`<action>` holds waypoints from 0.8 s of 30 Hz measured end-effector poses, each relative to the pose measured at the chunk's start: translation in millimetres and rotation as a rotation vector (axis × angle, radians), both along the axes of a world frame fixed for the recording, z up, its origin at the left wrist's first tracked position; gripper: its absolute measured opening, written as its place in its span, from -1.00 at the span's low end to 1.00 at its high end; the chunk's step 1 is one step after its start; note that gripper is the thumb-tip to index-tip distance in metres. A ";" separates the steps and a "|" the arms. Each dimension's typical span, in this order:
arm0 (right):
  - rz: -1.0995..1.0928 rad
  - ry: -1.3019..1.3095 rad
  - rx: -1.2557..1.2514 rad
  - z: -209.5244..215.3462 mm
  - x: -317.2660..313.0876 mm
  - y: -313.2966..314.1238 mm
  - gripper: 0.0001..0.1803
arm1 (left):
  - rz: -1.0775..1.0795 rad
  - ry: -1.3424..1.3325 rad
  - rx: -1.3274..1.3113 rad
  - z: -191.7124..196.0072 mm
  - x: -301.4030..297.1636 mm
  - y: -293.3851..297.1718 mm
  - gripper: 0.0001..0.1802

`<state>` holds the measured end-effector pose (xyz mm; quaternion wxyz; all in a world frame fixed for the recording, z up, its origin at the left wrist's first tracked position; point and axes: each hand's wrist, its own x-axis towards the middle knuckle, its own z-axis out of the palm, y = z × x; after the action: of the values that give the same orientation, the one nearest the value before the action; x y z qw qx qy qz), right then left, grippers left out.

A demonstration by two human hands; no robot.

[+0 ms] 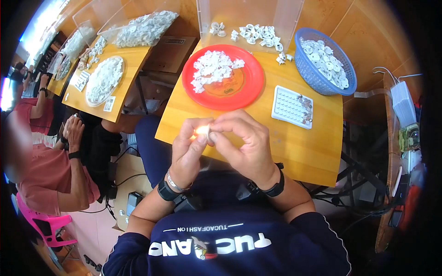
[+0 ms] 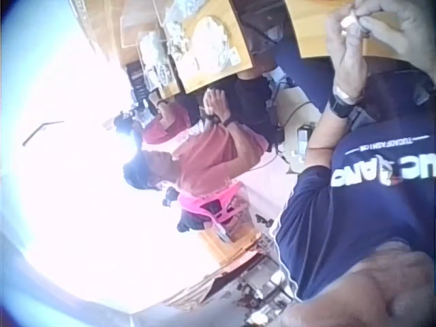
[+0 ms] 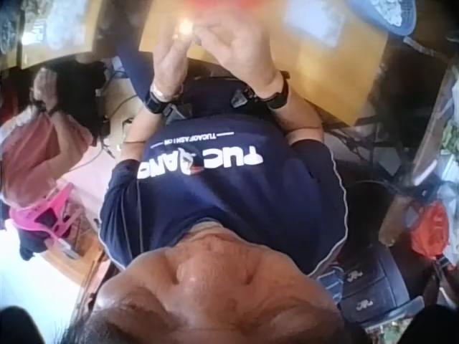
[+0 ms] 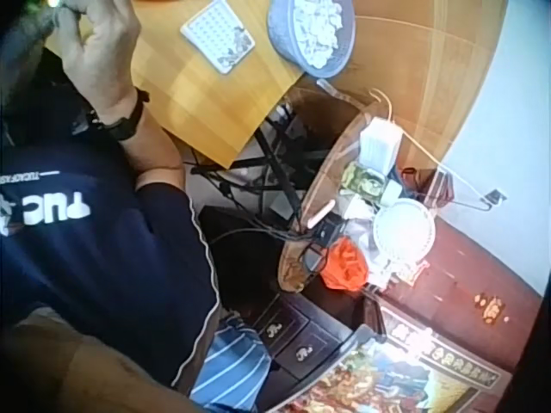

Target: Assembling small white plastic components by hand at a workstation.

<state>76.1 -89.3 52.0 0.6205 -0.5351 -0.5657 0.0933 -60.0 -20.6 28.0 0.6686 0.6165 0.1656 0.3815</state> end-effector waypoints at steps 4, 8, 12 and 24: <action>0.003 -0.007 -0.008 -0.9 0.3 -1.3 -0.92 | 0.032 0.052 0.073 0.5 -0.9 0.2 -0.68; 0.078 0.046 -0.028 -0.5 1.5 -2.0 -0.85 | 0.057 0.104 0.128 -3.3 -3.6 2.9 -0.68; 0.158 0.091 -0.022 2.1 -0.6 -1.1 -0.79 | 0.090 0.084 0.102 -2.5 -2.7 1.1 -0.69; 0.132 0.124 -0.017 -2.4 1.4 -1.3 -0.79 | -0.016 -0.002 0.020 0.4 -0.2 1.6 -0.69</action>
<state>77.5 -90.6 49.6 0.6424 -0.4949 -0.5594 0.1717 -60.2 -19.0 28.4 0.6655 0.6243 0.1562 0.3782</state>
